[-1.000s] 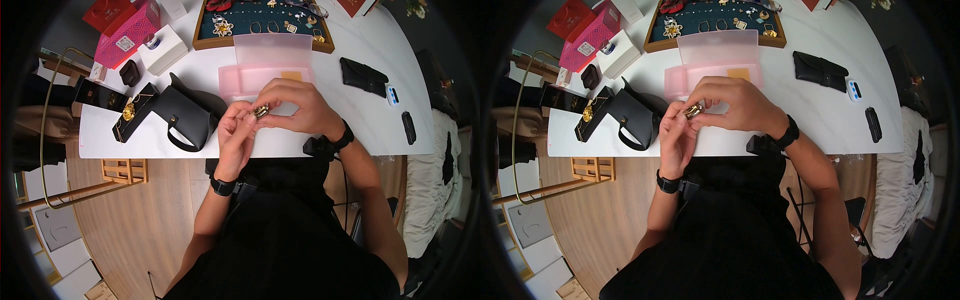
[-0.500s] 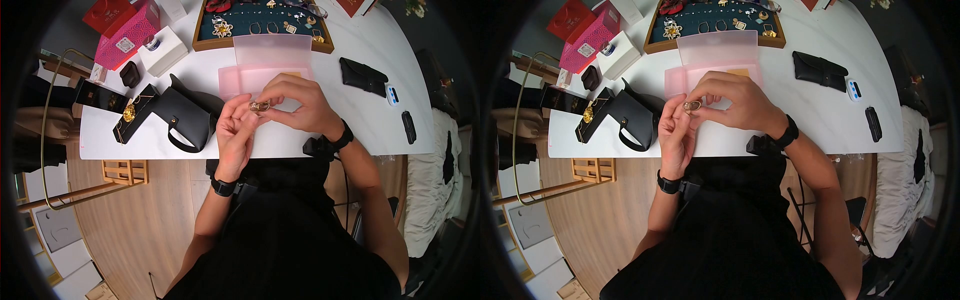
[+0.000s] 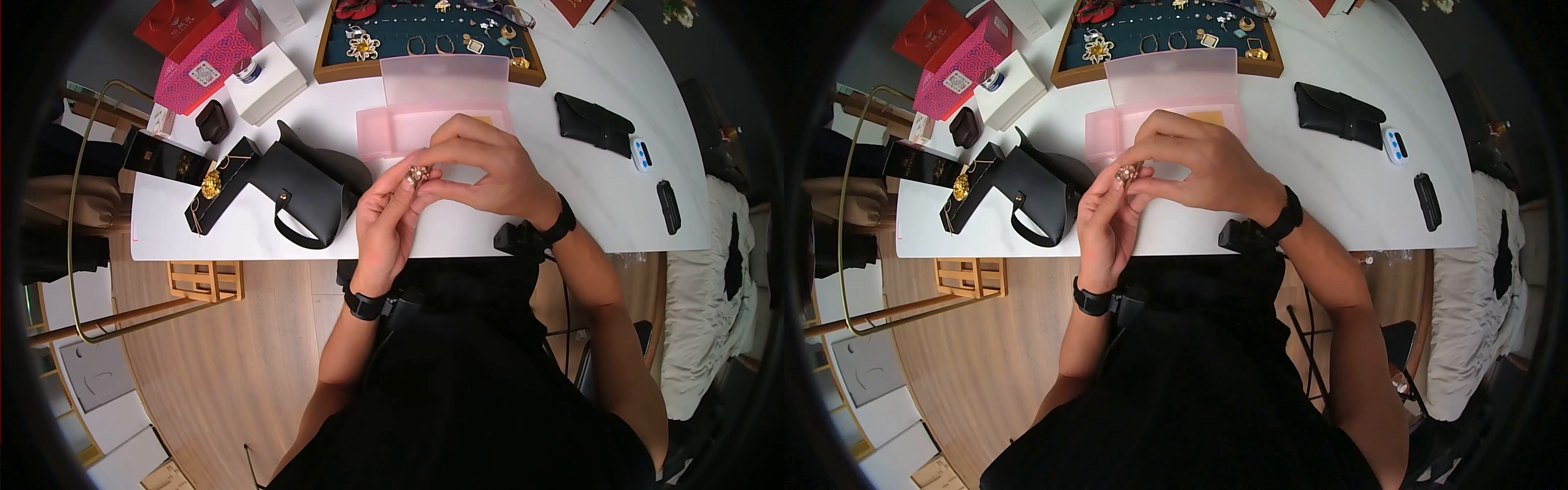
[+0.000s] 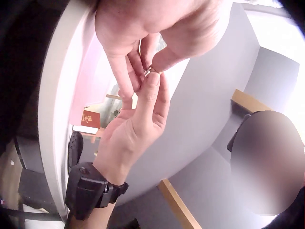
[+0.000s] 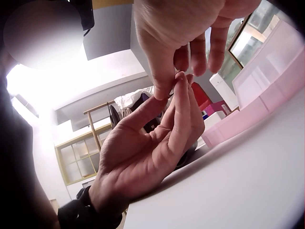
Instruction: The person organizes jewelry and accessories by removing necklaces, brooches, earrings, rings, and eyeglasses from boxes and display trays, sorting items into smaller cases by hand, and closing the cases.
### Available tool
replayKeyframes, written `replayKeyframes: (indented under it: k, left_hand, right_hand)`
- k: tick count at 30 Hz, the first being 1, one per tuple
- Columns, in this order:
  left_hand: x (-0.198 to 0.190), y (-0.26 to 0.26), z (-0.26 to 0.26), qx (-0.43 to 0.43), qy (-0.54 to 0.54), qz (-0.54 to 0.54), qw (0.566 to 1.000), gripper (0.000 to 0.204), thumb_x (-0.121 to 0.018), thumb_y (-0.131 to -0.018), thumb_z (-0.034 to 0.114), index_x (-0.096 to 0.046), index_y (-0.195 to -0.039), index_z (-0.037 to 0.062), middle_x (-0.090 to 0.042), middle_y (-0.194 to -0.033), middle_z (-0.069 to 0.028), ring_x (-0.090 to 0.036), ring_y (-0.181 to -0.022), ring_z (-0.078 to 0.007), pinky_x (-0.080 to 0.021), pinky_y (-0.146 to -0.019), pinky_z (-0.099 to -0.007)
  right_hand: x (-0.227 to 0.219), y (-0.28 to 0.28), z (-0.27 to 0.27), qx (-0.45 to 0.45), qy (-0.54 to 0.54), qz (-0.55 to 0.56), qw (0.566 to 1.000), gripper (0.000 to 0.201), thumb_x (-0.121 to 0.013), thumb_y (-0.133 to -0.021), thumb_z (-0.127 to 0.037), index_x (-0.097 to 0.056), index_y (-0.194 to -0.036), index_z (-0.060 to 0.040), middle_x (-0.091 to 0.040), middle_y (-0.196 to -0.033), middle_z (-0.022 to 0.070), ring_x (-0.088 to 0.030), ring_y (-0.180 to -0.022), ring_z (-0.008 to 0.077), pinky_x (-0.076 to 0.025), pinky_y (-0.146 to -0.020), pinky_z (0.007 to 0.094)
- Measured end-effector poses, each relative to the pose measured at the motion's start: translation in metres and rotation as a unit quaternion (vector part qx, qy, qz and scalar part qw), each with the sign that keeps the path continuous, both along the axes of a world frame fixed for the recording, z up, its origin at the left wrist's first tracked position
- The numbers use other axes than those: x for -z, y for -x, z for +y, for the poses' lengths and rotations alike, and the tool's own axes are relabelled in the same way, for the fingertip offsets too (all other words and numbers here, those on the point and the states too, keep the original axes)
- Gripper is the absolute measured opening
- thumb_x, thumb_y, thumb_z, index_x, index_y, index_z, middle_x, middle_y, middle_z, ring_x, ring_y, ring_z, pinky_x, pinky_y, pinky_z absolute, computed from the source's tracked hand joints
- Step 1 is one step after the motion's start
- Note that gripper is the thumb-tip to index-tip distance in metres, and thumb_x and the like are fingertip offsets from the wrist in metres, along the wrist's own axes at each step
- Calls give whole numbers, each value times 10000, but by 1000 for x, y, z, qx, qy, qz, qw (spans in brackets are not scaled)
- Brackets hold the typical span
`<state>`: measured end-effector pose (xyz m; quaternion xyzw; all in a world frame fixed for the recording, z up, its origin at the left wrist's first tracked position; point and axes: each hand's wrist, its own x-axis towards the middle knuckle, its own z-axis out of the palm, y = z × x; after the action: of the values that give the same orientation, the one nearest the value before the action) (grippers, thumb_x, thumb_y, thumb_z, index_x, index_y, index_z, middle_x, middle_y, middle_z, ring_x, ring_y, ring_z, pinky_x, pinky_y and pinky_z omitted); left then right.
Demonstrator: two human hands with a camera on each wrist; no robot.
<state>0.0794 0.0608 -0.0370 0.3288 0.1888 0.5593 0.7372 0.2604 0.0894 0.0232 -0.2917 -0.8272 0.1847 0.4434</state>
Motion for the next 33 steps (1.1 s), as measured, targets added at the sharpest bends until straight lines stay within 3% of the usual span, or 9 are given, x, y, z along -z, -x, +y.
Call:
replayKeyframes:
  k: [9, 12, 14, 17, 19, 30, 33]
  left_hand:
    - [3, 3, 1, 32, -2, -46, 998, 336, -456, -1027, 75, -548, -1294, -107, -648, -1212, -237, -646, -1136, -276, -504, -1035, -400]
    - [5, 3, 1, 3, -4, -27, 1000, 319, -461, -1024, 71, -564, -1275, -97, -655, -1204, -221, -645, -1138, -270, -502, -1034, -400]
    - [6, 5, 2, 14, -10, -98, 995, 284, -517, -1007, 36, -589, -1251, -91, -665, -1192, -204, -663, -1106, -253, -536, -1004, -388]
    - [3, 1, -1, -4, -48, -70, 996, 280, -551, -1002, 46, -594, -1254, -66, -675, -1181, -187, -667, -1097, -238, -534, -1001, -383]
    - [4, 1, -1, -7, -51, -62, 997, 286, -561, -1001, 53, -594, -1263, -56, -682, -1172, -178, -669, -1092, -232, -534, -1000, -383]
    - [6, 0, -1, -43, -55, -63, 996, 271, -583, -998, 50, -613, -1257, -25, -699, -1143, -155, -674, -1075, -205, -535, -996, -382]
    - [10, 2, 0, -33, -81, -48, 995, 294, -591, -1008, 128, -608, -1273, 1, -676, -1191, -128, -646, -1116, -200, -515, -1009, -361]
  right_hand:
    - [0, 0, 0, 22, 7, -14, 1000, 319, -852, -710, -62, -734, -1006, -60, -651, -915, 32, -649, -824, 165, -533, -709, 275]
    - [1, -1, 0, 17, 9, -11, 1000, 312, -851, -707, -48, -731, -995, -53, -654, -919, 37, -650, -825, 164, -535, -706, 272]
    - [1, -1, 0, 13, 11, -9, 1000, 305, -850, -707, -41, -727, -986, -49, -655, -921, 40, -650, -824, 162, -536, -704, 272]
    - [1, -1, 0, 11, 18, -4, 1000, 287, -844, -708, -25, -722, -967, -45, -659, -919, 44, -650, -818, 161, -533, -697, 273]
    - [2, 0, 1, 17, 5, 7, 1000, 239, -825, -751, -126, -710, -957, -90, -647, -880, 24, -647, -750, 169, -524, -635, 278]
    - [1, -1, 1, 10, -2, 9, 1000, 251, -804, -769, -91, -726, -1008, -83, -670, -901, 29, -670, -776, 172, -559, -651, 269]
    - [-1, 0, 0, 8, 1, 8, 1000, 256, -797, -767, -75, -727, -1013, -81, -675, -908, 32, -671, -778, 173, -564, -657, 269]
